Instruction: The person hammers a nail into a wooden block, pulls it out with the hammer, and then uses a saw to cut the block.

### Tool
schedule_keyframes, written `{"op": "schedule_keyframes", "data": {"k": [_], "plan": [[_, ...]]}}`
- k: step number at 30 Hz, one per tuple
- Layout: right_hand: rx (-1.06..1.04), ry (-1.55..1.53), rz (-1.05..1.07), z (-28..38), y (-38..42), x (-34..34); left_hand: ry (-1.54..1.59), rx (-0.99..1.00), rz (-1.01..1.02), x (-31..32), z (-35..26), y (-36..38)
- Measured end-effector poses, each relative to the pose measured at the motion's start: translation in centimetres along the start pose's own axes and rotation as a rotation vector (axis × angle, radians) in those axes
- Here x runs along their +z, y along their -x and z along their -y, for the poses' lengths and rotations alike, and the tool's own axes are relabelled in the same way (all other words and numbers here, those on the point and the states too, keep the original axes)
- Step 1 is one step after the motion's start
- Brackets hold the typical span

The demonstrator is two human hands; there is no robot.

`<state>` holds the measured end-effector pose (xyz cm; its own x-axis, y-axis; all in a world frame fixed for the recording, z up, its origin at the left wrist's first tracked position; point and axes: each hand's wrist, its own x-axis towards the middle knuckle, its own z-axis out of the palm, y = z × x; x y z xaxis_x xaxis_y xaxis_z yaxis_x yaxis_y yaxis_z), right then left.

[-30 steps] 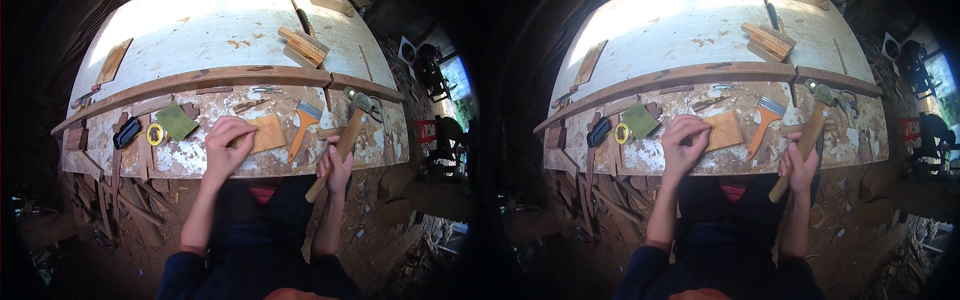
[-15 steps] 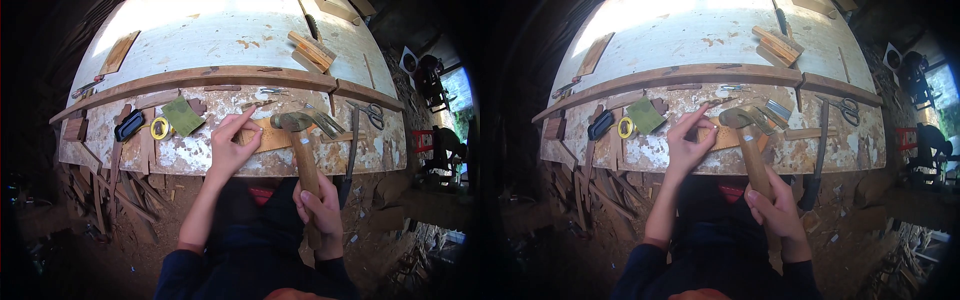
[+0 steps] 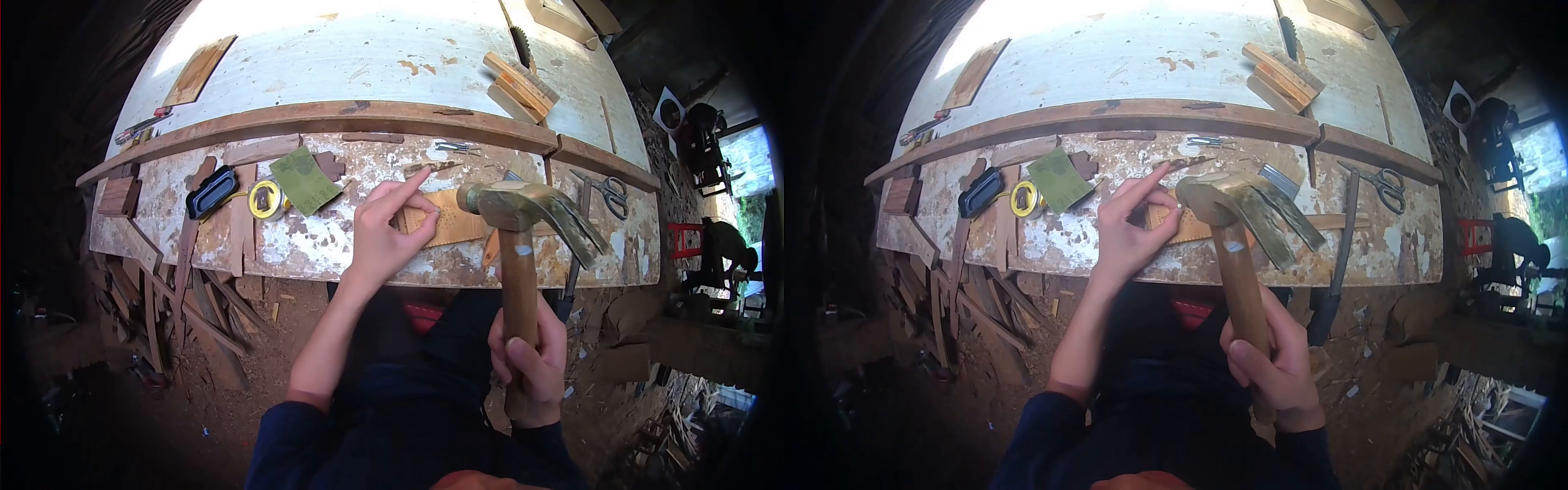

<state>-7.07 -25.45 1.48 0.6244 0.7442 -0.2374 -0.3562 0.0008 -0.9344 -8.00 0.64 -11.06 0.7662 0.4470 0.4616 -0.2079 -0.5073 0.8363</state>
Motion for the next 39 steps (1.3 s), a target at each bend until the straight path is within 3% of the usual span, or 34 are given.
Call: {"op": "schedule_keyframes", "data": {"k": [2,6,9,12,15,19,26,29,31,33,39], "plan": [[-0.103,-0.015,0.065,-0.7,0.0,-0.4,0.007,-0.013,-0.001,-0.1,-0.1,0.0],[0.190,0.075,0.022,-1.2,-2.2,-0.6,0.009,-0.057,0.007,-0.2,-0.6,0.0],[0.125,0.046,-0.044,0.0,-1.4,0.1,0.002,0.007,-0.010,0.0,-0.2,0.0],[-0.134,-0.058,-0.017,-0.3,0.4,0.3,-0.011,-0.028,-0.005,-0.1,-0.2,0.1],[-0.226,-0.047,-0.036,-1.5,0.0,0.4,0.002,-0.049,-0.004,0.0,0.0,0.3],[0.221,0.045,-0.040,-1.9,-2.3,-0.5,0.018,-0.059,-0.006,-0.1,-0.2,0.2],[-0.244,-0.080,-0.095,-1.6,0.6,0.7,0.021,-0.026,-0.023,0.0,0.1,0.1],[-0.184,-0.024,-0.002,-3.0,-0.7,-0.5,0.022,-0.031,-0.004,-0.1,0.0,0.2],[0.123,0.048,-0.032,-2.4,-2.1,-0.1,0.041,-0.049,-0.004,-0.2,-0.2,0.3],[0.183,0.092,-0.042,-1.8,-2.2,-0.5,0.072,-0.066,-0.015,0.0,-0.3,0.3],[-0.222,-0.038,-0.049,-1.8,-3.4,-0.8,-0.062,0.060,0.008,-0.2,-0.4,-0.2]]}}
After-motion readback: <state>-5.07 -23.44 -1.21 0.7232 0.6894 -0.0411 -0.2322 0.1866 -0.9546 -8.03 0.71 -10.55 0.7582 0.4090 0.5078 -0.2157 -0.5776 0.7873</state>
